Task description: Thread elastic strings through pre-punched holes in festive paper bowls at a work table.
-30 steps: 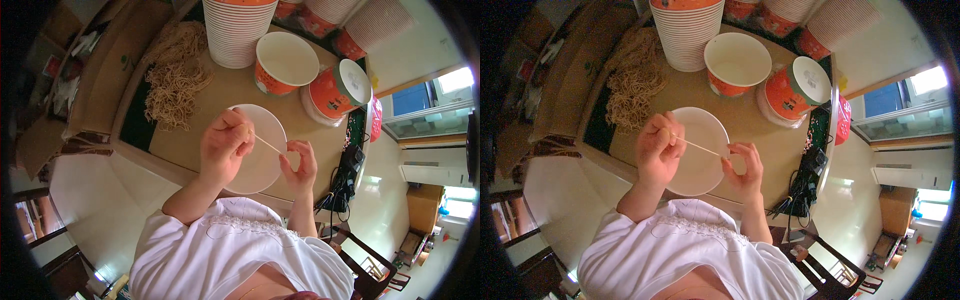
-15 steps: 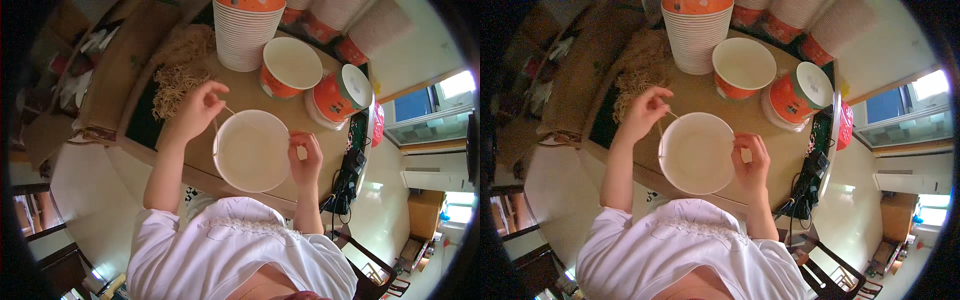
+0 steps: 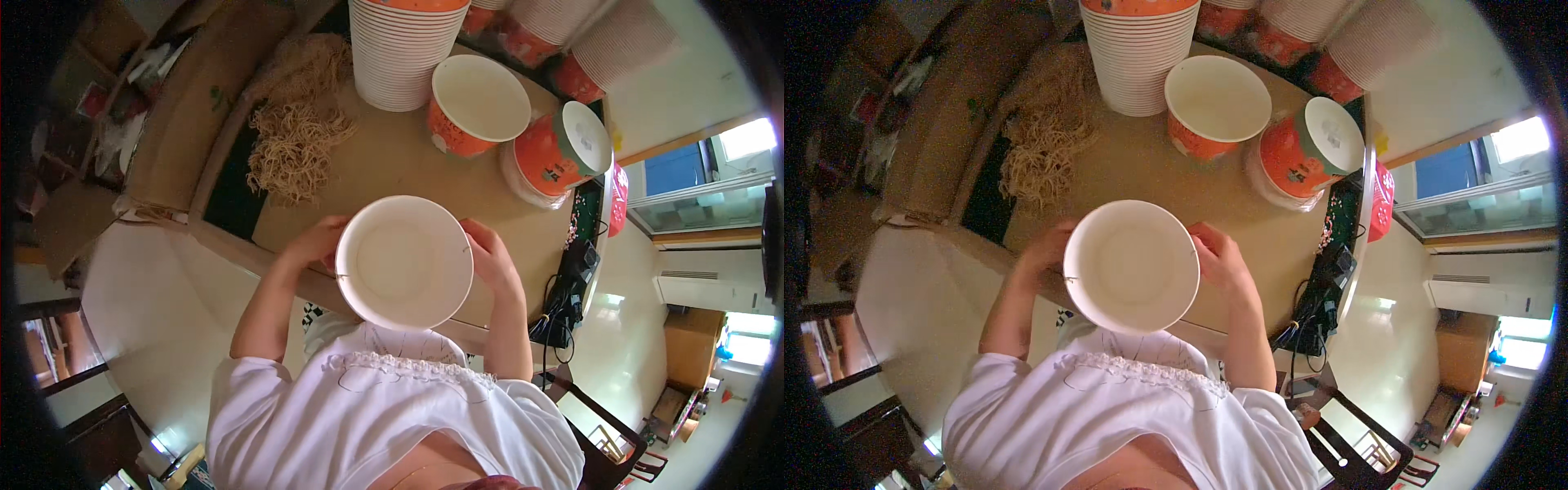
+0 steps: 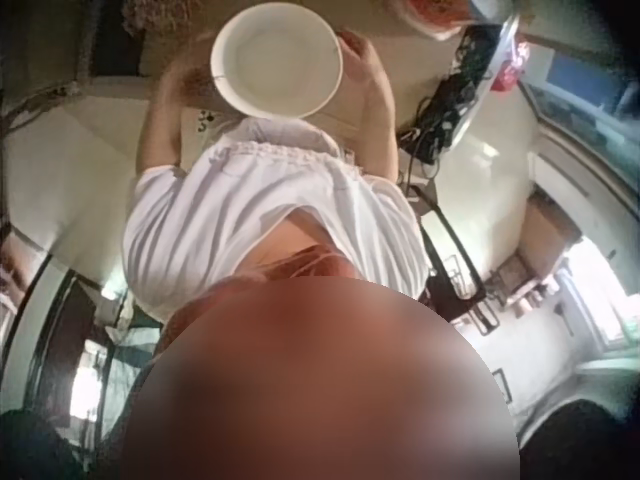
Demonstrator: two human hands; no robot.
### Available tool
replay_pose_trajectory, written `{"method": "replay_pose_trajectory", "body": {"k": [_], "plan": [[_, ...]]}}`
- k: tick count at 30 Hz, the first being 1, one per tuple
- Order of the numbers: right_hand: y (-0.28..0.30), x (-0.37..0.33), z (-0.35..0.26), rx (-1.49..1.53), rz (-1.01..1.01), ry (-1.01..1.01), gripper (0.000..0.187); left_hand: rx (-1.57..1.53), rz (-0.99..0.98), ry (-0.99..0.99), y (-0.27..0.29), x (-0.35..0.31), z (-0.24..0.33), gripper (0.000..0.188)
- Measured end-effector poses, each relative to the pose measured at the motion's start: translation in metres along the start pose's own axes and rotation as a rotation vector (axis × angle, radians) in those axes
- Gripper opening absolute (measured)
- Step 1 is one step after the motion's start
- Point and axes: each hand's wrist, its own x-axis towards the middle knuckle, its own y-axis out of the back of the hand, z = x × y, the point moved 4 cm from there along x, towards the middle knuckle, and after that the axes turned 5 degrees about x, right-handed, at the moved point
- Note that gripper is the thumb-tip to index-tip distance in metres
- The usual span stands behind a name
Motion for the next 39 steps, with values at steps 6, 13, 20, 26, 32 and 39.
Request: {"method": "replay_pose_trajectory", "body": {"k": [6,13,20,26,32,39], "plan": [[0.003,-0.009,-0.003,0.079,0.038,0.072,0.029,-0.169,0.223,-0.047,-0.001,-0.061,0.045,0.05],[0.005,-0.033,-0.02,0.038,0.248,0.201,0.028,0.505,0.658,-0.439,-0.038,-0.11,0.08,0.04],[0.003,-0.043,-0.02,0.106,0.224,0.171,0.028,-0.004,0.597,-0.478,-0.037,-0.091,0.057,0.018],[0.005,-0.052,-0.002,0.059,0.184,0.095,0.037,0.258,0.543,-0.376,-0.052,-0.079,0.044,0.025],[0.04,-0.081,-0.037,0.337,0.24,0.189,0.044,0.219,0.419,-0.67,-0.074,-0.095,0.102,0.035],[0.136,-0.047,-0.133,0.492,0.457,0.612,0.051,0.392,0.529,-1.314,-0.121,-0.04,0.257,0.043]]}}
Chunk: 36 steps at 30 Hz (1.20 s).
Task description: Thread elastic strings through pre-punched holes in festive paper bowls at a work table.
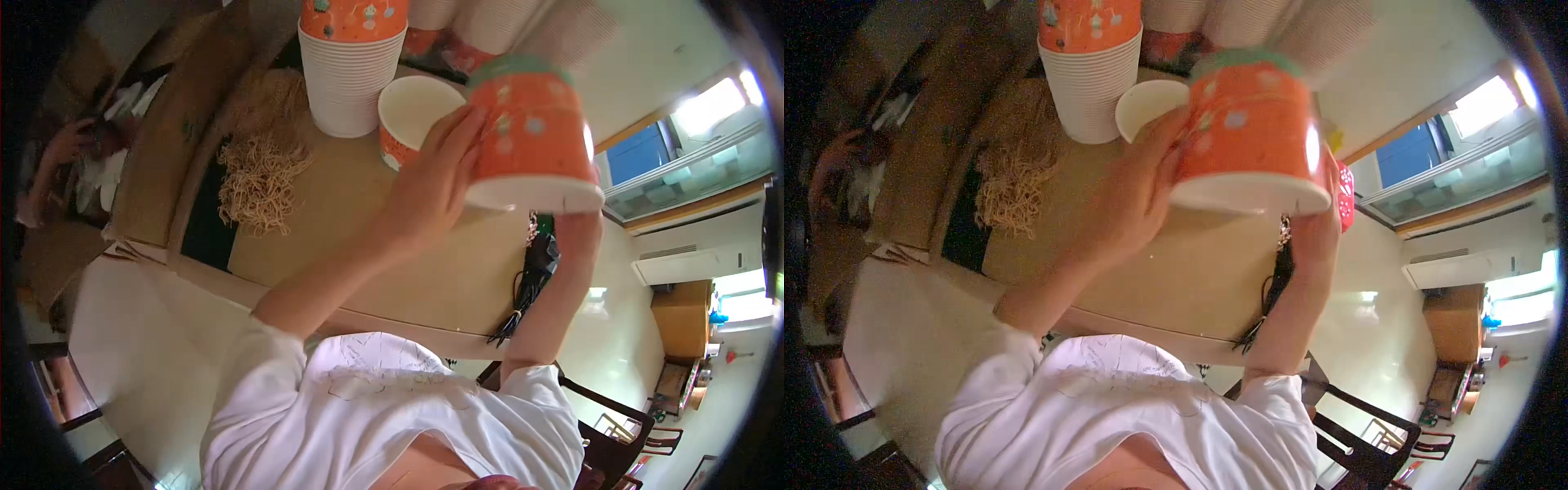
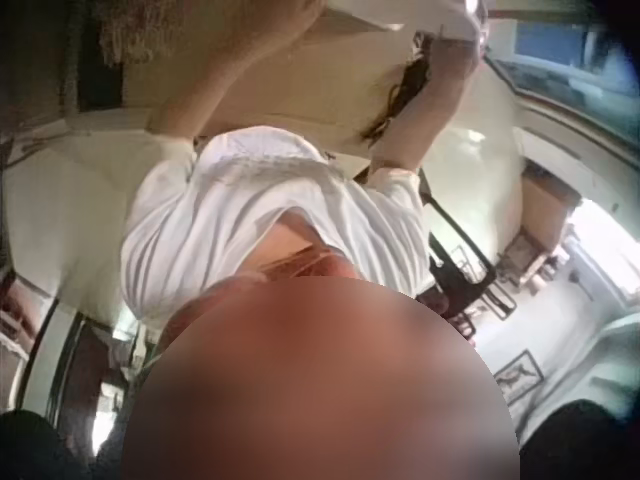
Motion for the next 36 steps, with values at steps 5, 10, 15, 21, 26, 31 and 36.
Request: {"method": "replay_pose_trajectory", "body": {"k": [5,10,15,21,26,31,36], "plan": [[0.096,0.091,-0.009,-0.018,-0.171,-0.111,0.055,-0.119,-0.077,-0.193,-0.073,0.091,-0.02,0.057],[0.094,0.12,-0.002,-0.252,-0.171,0.393,0.063,0.087,-0.226,-0.093,-0.136,0.137,-0.064,0.06],[0.131,0.096,0.054,-0.635,-0.119,0.395,0.058,-0.168,-0.345,0.299,-0.171,0.13,-0.117,0.05],[0.154,0.076,0.048,-0.612,-0.052,0.421,0.039,0.375,-0.673,0.153,-0.143,0.138,-0.104,0.033],[0.096,0.073,-0.001,-0.983,0.033,0.723,0.032,0.408,-0.75,-0.078,-0.146,0.142,-0.091,0.023],[0.009,0.076,0.008,-1.181,-0.24,0.784,0.028,0.062,-0.793,-0.117,-0.165,0.122,-0.086,0.025],[0.024,0.078,0.06,-1.555,-0.399,0.664,0.038,-0.29,-0.847,-0.223,-0.175,0.105,-0.042,0.026]]}}
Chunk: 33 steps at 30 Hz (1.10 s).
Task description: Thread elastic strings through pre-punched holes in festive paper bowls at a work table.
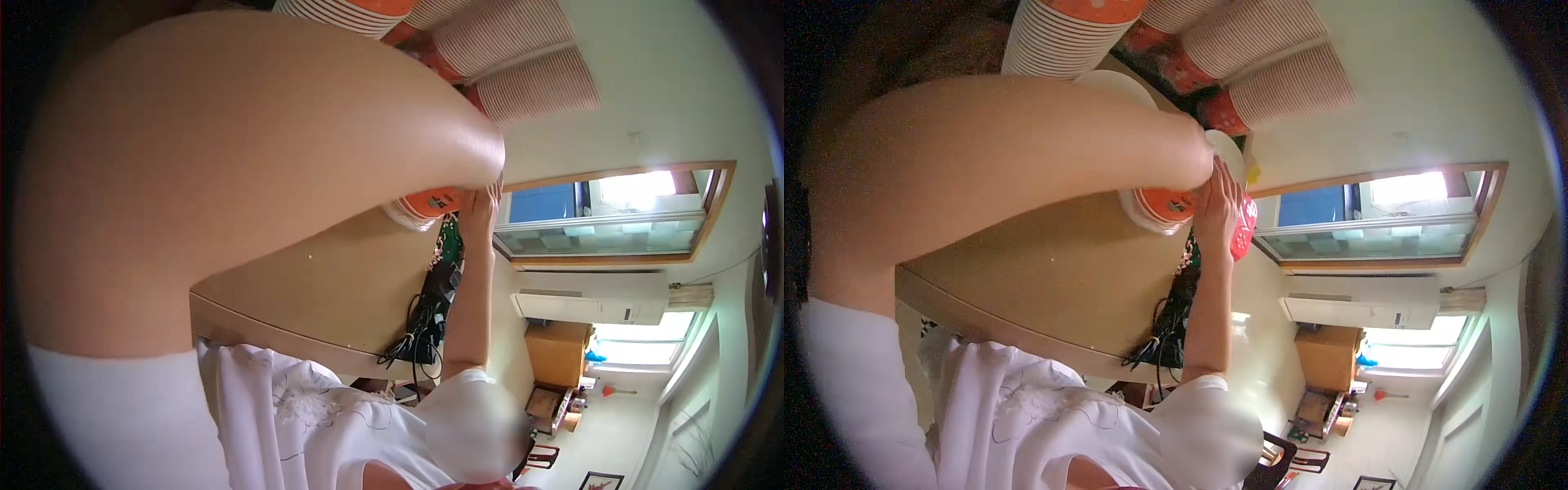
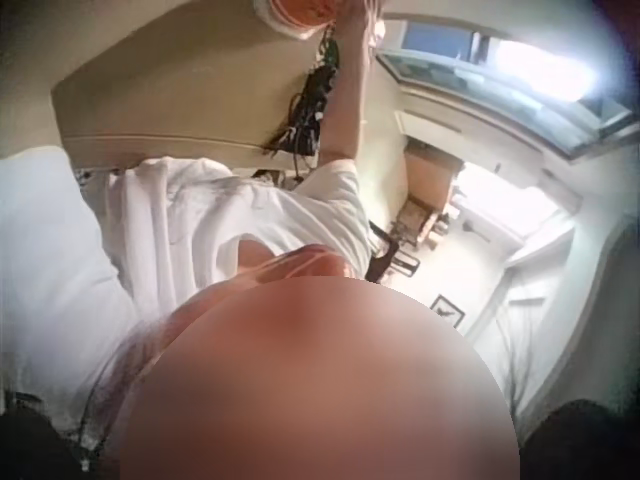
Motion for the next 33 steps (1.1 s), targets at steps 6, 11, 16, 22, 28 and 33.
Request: {"method": "replay_pose_trajectory", "body": {"k": [6,11,16,22,28,33], "plan": [[0.044,-0.005,0.009,0.425,0.15,-0.227,0.041,-0.277,-0.142,-0.233,-0.026,-0.015,0.062,0.027],[0.194,-0.048,-0.101,2.221,-0.001,0.496,0.022,-0.487,-0.34,-0.347,-0.046,-0.042,0.09,0.029],[0.17,-0.112,-0.14,2.369,-0.179,0.67,0.023,-0.806,-0.509,-0.333,-0.077,-0.113,0.116,0.03],[0.082,-0.051,-0.264,2.413,-0.599,0.922,0.024,-1.156,-0.531,-0.399,-0.069,-0.178,0.159,0.033],[0.099,-0.06,-0.265,2.382,-1.1,1.189,0.025,-1.5,-0.449,-0.494,-0.057,-0.237,0.207,0.035],[-0.001,-0.011,-0.153,1.057,-0.253,-0.133,0.025,-0.479,0.202,0.614,-0.075,-0.286,0.072,0.026]]}}
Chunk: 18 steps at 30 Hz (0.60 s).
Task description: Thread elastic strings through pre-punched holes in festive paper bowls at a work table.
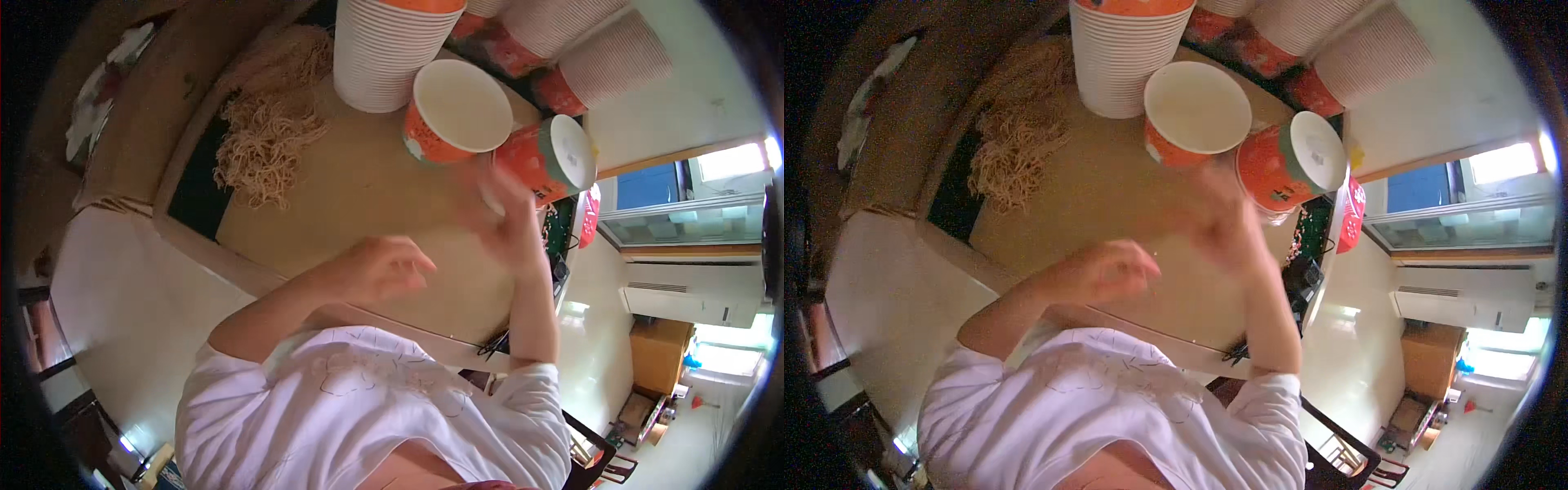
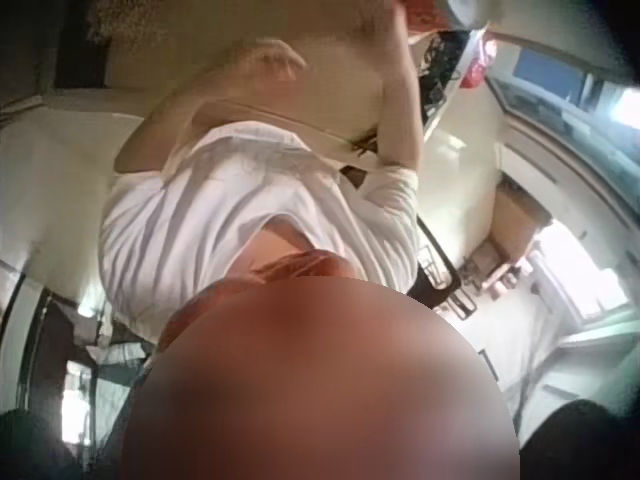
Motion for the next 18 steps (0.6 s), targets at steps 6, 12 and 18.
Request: {"method": "replay_pose_trajectory", "body": {"k": [6,12,18], "plan": [[-0.016,0.028,0.008,-0.657,0.0,0.351,0.045,0.874,0.561,-0.062,-0.018,-0.006,-0.044,0.02],[-0.093,-0.086,0.063,-0.619,-0.372,0.183,0.051,0.322,0.842,0.149,0.069,-0.042,-0.045,0.01],[-0.01,-0.127,0.081,-0.935,-0.308,-0.25,0.04,0.636,0.947,0.156,0.11,-0.067,-0.014,0.009]]}}
